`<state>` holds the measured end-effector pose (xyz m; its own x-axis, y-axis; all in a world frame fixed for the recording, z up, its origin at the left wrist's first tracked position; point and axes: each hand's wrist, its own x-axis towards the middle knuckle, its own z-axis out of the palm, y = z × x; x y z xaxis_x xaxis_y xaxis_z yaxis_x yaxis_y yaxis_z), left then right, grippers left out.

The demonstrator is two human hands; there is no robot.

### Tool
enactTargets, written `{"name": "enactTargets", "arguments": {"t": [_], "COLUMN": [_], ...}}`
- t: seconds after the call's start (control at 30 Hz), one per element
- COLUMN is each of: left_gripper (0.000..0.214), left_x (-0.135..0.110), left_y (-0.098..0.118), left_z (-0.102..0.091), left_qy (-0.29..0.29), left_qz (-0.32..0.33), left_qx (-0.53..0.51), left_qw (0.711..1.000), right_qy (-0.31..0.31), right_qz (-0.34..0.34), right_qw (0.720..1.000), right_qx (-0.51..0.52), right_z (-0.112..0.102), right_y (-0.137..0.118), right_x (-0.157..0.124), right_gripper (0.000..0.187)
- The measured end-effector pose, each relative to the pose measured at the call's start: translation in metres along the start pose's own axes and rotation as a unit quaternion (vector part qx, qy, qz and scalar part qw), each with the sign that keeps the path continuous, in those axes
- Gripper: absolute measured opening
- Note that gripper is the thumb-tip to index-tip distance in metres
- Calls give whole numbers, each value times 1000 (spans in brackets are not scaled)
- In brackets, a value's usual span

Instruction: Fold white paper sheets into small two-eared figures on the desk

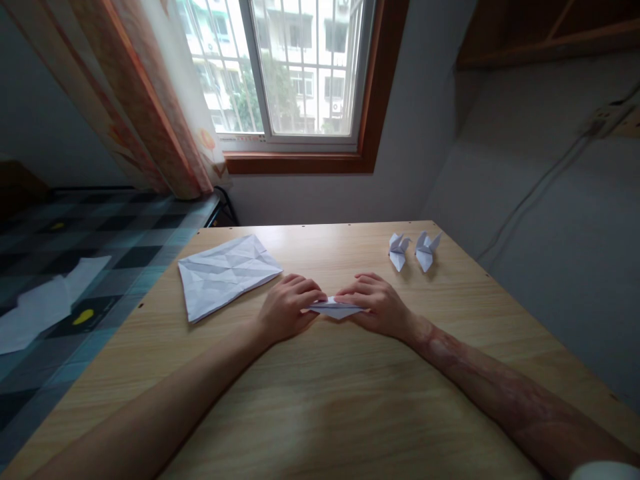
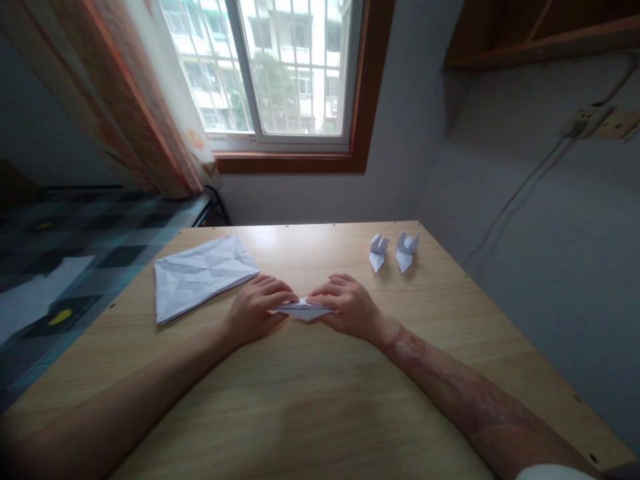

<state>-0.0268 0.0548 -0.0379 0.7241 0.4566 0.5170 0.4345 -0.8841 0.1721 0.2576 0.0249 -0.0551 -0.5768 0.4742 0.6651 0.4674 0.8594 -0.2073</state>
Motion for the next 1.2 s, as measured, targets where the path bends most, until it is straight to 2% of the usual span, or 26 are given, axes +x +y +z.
{"name": "enactTargets", "arguments": {"t": [0.23, 0.4, 0.63, 0.8, 1.0, 1.2], "left_gripper": [17, 18, 13, 15, 20, 20], "left_x": [-1, -1, -2, -2, -1, 1], "left_y": [-1, 2, 4, 3, -3, 2], "left_z": [-1, -2, -1, 1, 3, 3], "left_qy": [9, -2, 17, -11, -65, -67], "left_qz": [11, 12, 69, 58, 58, 59], "left_qx": [7, 17, 52, 78, 21, -41], "left_qw": [1000, 1000, 996, 995, 996, 995], "right_qy": [-19, -10, -37, -41, -59, -90], "right_qz": [-10, -8, -24, -38, -51, -35], "right_qw": [999, 1000, 998, 996, 990, 991], "right_qx": [30, 4, -39, -67, -114, -97], "right_z": [-5, -1, -2, -2, 1, 3], "right_y": [-9, -3, -1, -2, 1, 6], "right_x": [2, 0, -4, -3, -2, -4], "right_gripper": [57, 30, 29, 24, 19, 26]}}
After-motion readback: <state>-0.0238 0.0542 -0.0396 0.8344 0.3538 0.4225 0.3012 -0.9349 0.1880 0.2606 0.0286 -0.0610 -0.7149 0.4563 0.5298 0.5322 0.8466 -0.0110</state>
